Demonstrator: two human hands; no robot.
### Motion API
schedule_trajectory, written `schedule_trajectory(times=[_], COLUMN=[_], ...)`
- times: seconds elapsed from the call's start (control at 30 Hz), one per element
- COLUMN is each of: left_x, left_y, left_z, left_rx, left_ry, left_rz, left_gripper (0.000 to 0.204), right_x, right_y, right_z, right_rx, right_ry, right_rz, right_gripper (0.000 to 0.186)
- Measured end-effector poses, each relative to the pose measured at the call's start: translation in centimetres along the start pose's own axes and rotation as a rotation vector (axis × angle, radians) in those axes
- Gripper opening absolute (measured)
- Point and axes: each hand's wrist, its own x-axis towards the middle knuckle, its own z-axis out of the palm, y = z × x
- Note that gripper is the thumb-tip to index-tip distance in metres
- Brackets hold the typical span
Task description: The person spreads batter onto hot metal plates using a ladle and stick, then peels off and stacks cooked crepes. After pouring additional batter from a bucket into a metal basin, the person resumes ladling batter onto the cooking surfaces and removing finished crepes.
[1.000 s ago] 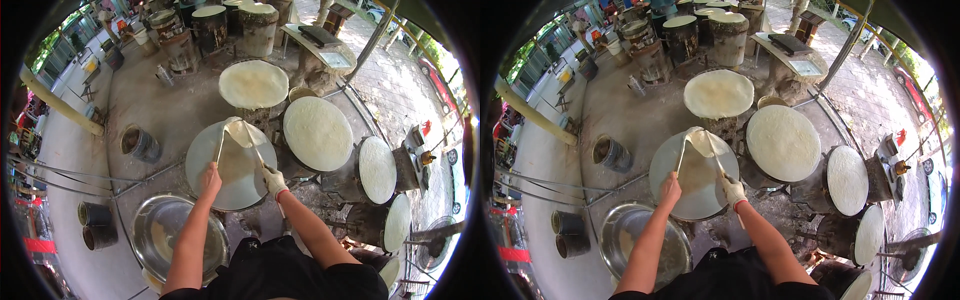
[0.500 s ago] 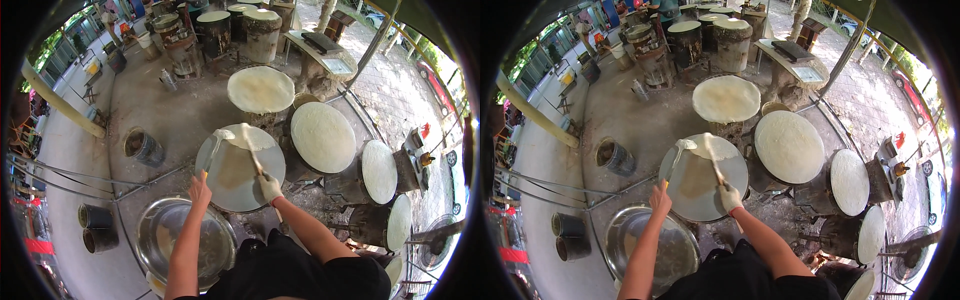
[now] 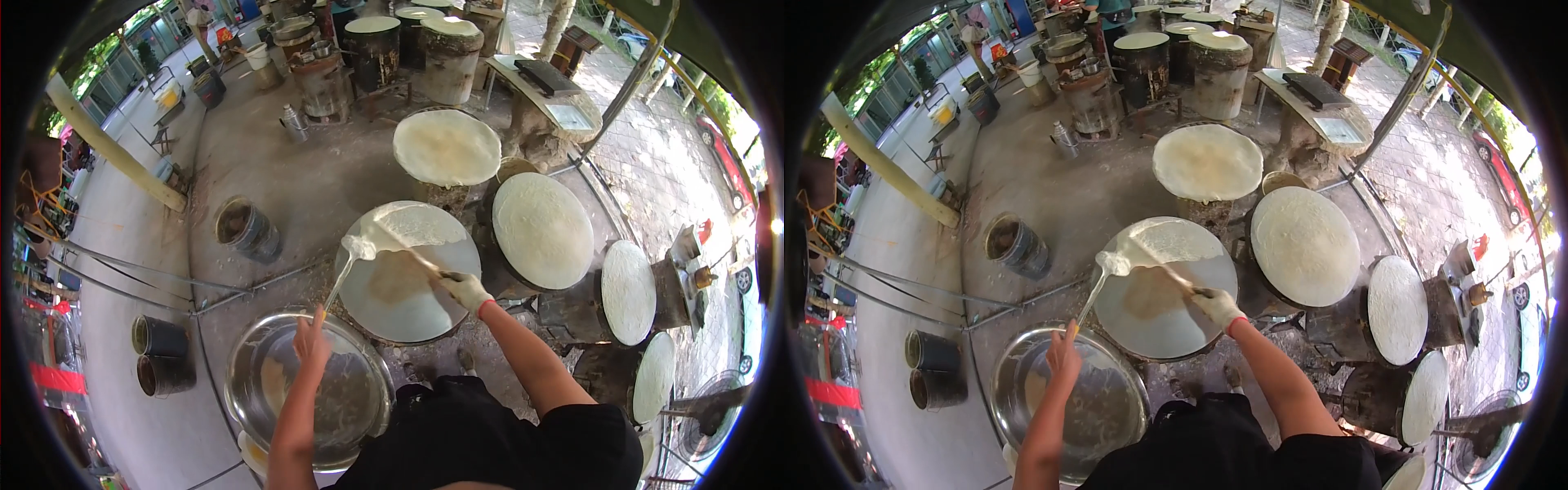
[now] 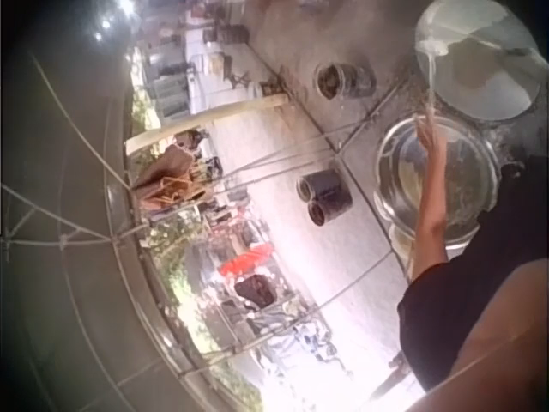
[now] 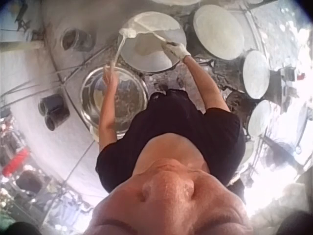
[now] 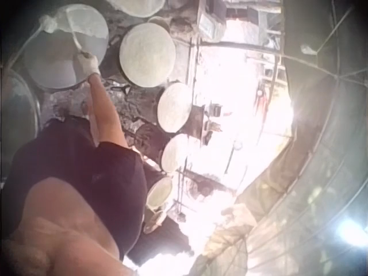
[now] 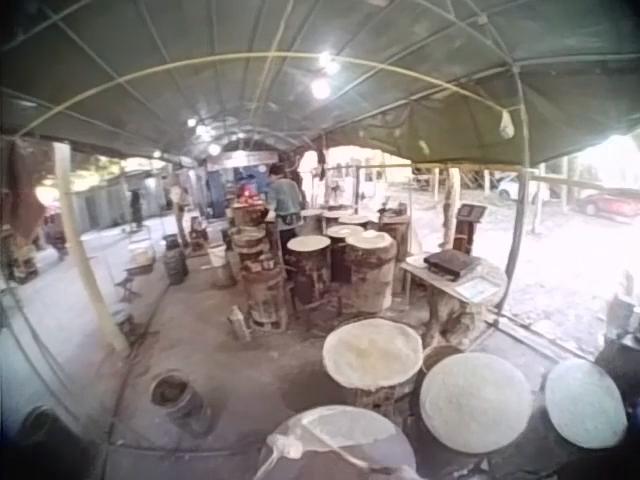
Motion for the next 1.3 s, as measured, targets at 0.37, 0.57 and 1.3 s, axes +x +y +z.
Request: schedule_trajectory(times=[0.37, 0.57, 1.3], left_x=[-6.2, -8.1, -20.8], left_y=[-0.2, 2.1, 11.4], left_z=[0.1, 1.6, 0.7], left_rx=[0.018, -0.283, -1.555], left_ry=[-0.003, 0.264, 0.553], left_rz=[-0.096, 0.005, -0.942], left_gripper=[0.068, 0.057, 0.016], right_x=[0.6, 6.2, 8.0], right_y=[-0.3, 0.3, -7.0], right_z=[-2.3, -0.1, -4.9], right_rx=[-0.100, -0.141, -0.441], right_ry=[-0.131, -0.090, -0.781], right_rz=[-0.016, -0.187, 0.142], right_gripper=[0.035, 0.027, 0.023])
